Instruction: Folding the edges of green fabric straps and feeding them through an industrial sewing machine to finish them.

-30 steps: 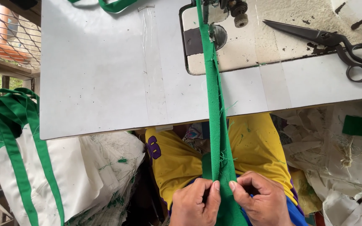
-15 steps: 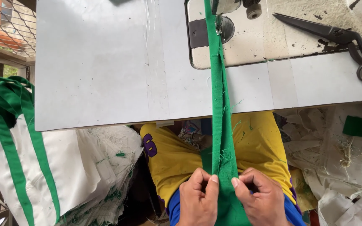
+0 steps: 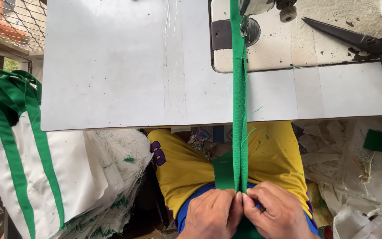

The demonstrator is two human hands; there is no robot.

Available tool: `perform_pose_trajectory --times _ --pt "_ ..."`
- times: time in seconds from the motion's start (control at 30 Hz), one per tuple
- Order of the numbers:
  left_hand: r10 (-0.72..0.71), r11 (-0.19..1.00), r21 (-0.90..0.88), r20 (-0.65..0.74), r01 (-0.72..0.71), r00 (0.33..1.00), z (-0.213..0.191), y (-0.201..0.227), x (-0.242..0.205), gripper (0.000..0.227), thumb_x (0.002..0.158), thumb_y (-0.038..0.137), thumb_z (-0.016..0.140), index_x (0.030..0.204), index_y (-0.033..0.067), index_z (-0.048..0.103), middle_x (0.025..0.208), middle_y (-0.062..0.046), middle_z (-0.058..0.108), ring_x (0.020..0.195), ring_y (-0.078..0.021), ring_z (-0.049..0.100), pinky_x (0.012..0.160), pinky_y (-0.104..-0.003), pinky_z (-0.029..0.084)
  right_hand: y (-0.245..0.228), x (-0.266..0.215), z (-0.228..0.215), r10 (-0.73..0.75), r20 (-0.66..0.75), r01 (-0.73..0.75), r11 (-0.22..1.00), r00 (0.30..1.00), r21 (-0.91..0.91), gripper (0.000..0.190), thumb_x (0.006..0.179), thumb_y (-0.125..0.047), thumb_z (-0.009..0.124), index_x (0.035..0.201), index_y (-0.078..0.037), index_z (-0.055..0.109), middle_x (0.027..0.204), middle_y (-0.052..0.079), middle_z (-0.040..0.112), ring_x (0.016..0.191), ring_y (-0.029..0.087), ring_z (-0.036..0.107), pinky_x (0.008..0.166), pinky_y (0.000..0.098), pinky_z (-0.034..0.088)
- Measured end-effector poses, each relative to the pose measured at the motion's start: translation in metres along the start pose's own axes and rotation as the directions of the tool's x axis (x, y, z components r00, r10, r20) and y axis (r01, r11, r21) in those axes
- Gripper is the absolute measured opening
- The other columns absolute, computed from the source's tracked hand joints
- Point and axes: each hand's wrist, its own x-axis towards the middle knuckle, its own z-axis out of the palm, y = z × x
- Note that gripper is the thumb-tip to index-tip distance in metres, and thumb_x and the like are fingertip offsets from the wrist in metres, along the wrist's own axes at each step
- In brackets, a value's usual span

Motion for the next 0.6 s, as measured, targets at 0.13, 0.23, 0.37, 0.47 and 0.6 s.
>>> perform_pose_trajectory --times 0.13,0.23,0.37,0.47,0.6 --pt "-0.052 0.996 -0.07 0.142 0.063 0.988 0.002 -0.005 -0.005 0.027 0.105 0.013 0.056 0.078 0.0091 0.05 0.065 -0.006 0.048 0.052 -0.024 0.049 0.051 -0.038 0.043 -0.001 0.006 -0.005 -0.001 0.087 -0.009 0.993 0.996 0.114 0.011 0.089 -0.014 0.07 0.081 -0.008 0.064 0.071 0.003 0.061 0.059 0.016 0.057 0.055 0.0292 0.047" --pt "-0.03 0.999 0.019 0.193 0.027 0.981 0.006 -0.007 -0.011 0.023 0.105 0.013 0.053 0.082 0.0076 0.052 0.069 -0.009 0.053 0.059 -0.0267 0.055 0.057 -0.04 0.047 0.008 -0.001 0.0 -0.05 0.146 0.037 0.995 0.988 0.09 0.009 0.091 -0.014 0.064 0.093 -0.006 0.067 0.081 0.005 0.066 0.068 0.02 0.064 0.063 0.0317 0.052" --pt "-0.065 0.993 -0.08 0.256 0.088 0.964 0.007 -0.009 -0.016 0.018 0.102 0.01 0.055 0.084 0.0064 0.051 0.07 -0.011 0.055 0.061 -0.0294 0.058 0.059 -0.042 0.048 0.009 -0.005 0.0 -0.008 0.156 -0.009 0.994 0.988 0.111 0.01 0.089 -0.015 0.068 0.095 -0.008 0.069 0.082 0.003 0.069 0.069 0.017 0.066 0.064 0.0293 0.053" --pt "-0.254 0.948 -0.124 0.261 0.293 0.931 0.009 -0.011 -0.022 0.014 0.097 0.021 0.063 0.086 0.0118 0.06 0.068 -0.008 0.062 0.057 -0.0291 0.064 0.05 -0.044 0.045 0.006 -0.008 -0.001 0.164 0.176 -0.179 0.981 0.971 0.073 0.008 0.086 -0.025 0.071 0.085 -0.017 0.07 0.072 -0.006 0.066 0.057 0.011 0.058 0.053 0.0267 0.048" --pt "-0.308 0.924 -0.126 0.312 0.36 0.899 0.009 -0.011 -0.024 0.026 0.1 0.024 0.059 0.078 0.0116 0.053 0.063 -0.007 0.057 0.052 -0.0284 0.059 0.049 -0.043 0.043 0.003 -0.007 0.0 0.235 0.254 -0.266 0.959 0.938 0.095 0.023 0.091 -0.027 0.068 0.072 -0.016 0.062 0.064 -0.005 0.058 0.054 0.011 0.052 0.052 0.0294 0.043"
